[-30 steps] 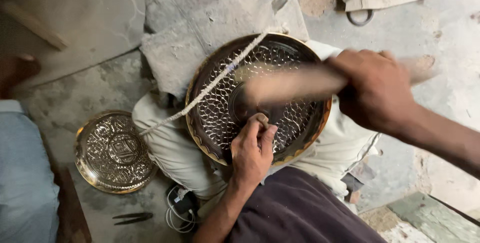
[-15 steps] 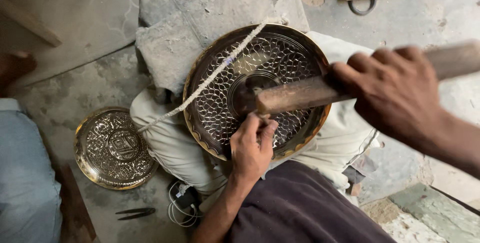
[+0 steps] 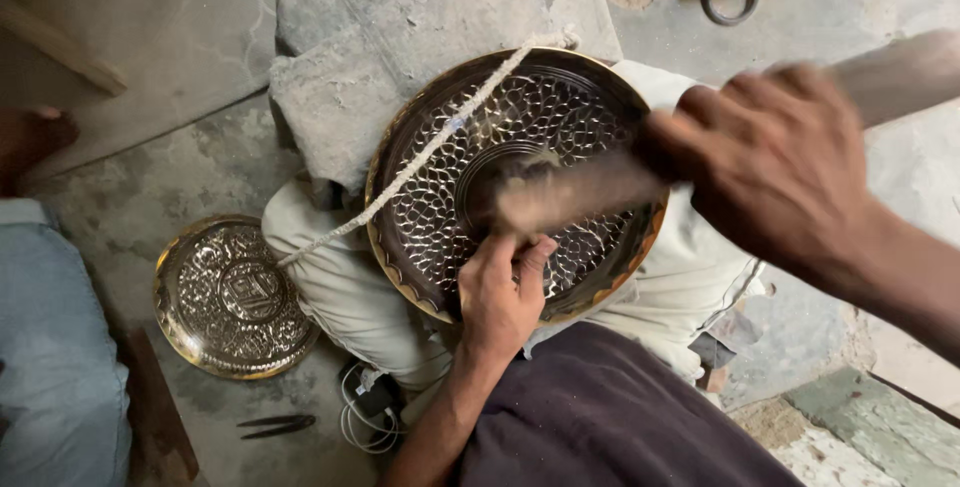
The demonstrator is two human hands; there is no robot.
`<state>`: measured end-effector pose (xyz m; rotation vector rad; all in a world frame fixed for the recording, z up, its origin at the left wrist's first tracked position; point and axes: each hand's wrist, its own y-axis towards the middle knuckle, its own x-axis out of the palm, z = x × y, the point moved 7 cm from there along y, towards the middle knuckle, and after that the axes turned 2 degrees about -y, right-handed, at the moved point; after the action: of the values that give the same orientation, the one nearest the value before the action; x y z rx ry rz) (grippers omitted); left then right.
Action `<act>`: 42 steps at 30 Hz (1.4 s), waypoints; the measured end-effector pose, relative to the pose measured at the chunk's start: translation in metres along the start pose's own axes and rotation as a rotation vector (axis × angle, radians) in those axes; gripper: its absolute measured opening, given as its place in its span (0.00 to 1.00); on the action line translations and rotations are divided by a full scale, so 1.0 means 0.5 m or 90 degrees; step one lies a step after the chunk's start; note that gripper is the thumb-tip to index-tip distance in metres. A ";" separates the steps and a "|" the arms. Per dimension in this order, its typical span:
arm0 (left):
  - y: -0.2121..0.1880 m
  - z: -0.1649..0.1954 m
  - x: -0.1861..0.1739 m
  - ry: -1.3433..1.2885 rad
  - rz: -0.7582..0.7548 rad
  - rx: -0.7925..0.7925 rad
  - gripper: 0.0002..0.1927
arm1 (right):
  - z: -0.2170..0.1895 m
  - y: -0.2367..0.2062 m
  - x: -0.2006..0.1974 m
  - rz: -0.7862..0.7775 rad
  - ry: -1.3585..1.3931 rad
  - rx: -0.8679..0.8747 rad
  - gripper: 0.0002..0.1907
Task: The person sits on the floor with a decorated brass tray on their lap and hammers a punch along the embossed pattern to chase and define the design, repositioning the punch by hand between strikes. A second finished tray lies on the floor beside them.
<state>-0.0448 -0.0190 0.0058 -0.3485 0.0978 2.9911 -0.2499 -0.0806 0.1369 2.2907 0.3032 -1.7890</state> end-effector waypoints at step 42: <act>0.011 0.017 0.001 0.006 0.011 0.036 0.09 | 0.028 -0.005 -0.004 -0.098 0.437 0.192 0.15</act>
<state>-0.0480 -0.0237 0.0140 -0.3584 0.1864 2.9963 -0.2641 -0.0822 0.1354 3.1251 0.3394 -1.0942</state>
